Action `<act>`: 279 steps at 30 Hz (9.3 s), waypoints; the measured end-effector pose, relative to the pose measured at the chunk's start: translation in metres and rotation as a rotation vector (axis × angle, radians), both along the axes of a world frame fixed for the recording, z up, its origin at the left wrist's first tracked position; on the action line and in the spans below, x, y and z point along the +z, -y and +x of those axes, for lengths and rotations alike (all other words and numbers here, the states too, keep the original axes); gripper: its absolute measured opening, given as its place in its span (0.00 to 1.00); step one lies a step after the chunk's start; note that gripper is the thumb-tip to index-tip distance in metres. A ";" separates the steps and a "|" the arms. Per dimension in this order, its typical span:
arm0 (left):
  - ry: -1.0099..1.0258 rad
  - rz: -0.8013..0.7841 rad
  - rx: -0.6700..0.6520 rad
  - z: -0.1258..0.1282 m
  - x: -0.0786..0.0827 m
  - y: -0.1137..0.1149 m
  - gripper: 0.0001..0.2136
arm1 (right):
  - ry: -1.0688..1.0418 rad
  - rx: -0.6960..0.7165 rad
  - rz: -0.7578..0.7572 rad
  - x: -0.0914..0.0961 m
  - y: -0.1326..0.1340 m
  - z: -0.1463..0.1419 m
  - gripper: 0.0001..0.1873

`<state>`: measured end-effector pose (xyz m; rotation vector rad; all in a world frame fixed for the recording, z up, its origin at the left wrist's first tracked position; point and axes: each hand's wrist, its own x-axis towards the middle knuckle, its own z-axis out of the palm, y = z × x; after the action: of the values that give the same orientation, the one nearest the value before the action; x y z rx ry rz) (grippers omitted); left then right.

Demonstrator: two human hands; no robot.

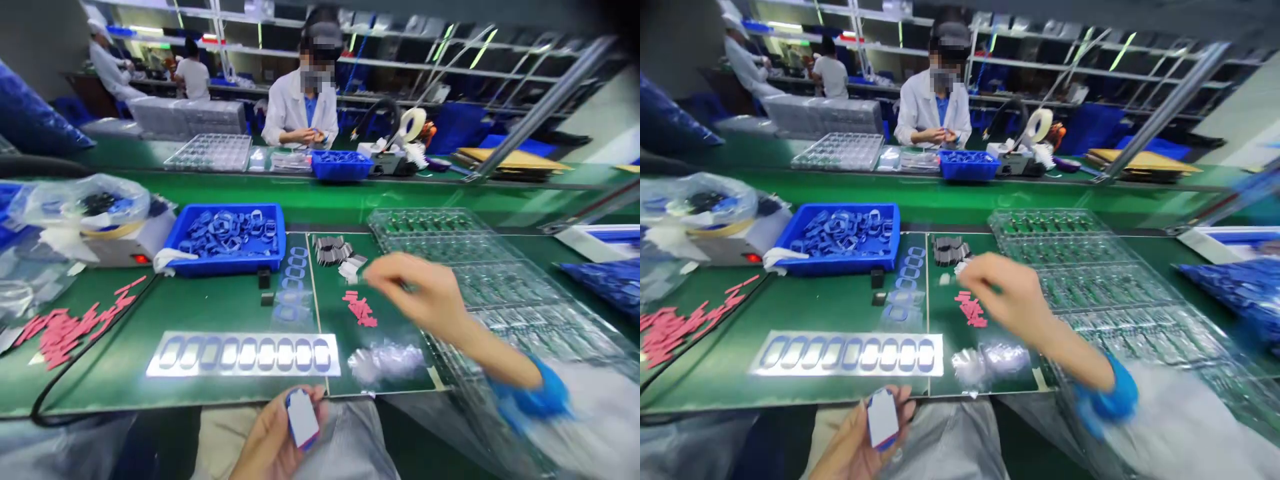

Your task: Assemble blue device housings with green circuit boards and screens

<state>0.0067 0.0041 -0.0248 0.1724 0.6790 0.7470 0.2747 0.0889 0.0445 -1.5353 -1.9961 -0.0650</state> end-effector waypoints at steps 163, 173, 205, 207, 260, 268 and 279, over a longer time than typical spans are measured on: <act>-1.747 1.623 0.347 -0.060 -0.046 -0.069 0.08 | 0.193 0.035 -0.381 -0.053 -0.101 -0.101 0.14; -1.641 1.534 0.303 -0.060 -0.046 -0.066 0.09 | 0.125 0.078 -0.532 -0.079 -0.073 -0.141 0.11; -0.122 0.382 -0.045 -0.009 -0.003 0.004 0.12 | -0.474 0.157 -0.054 -0.047 0.100 -0.117 0.11; -0.125 0.392 -0.054 -0.008 -0.002 0.004 0.12 | -0.475 0.157 -0.048 -0.048 0.101 -0.114 0.11; 0.302 0.147 -0.265 0.010 0.001 0.018 0.19 | -1.171 0.351 -0.515 -0.058 0.131 -0.119 0.12; -0.071 0.407 -0.200 0.003 -0.002 0.013 0.16 | -0.620 0.152 -0.149 -0.048 0.124 -0.099 0.09; -0.263 0.583 -0.304 -0.005 0.010 0.006 0.17 | -0.528 0.135 -0.141 -0.043 0.116 -0.100 0.08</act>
<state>0.0017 -0.0020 -0.0146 0.9006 0.6479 0.6159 0.1751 -0.0274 0.0016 -1.3207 -1.6923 0.4949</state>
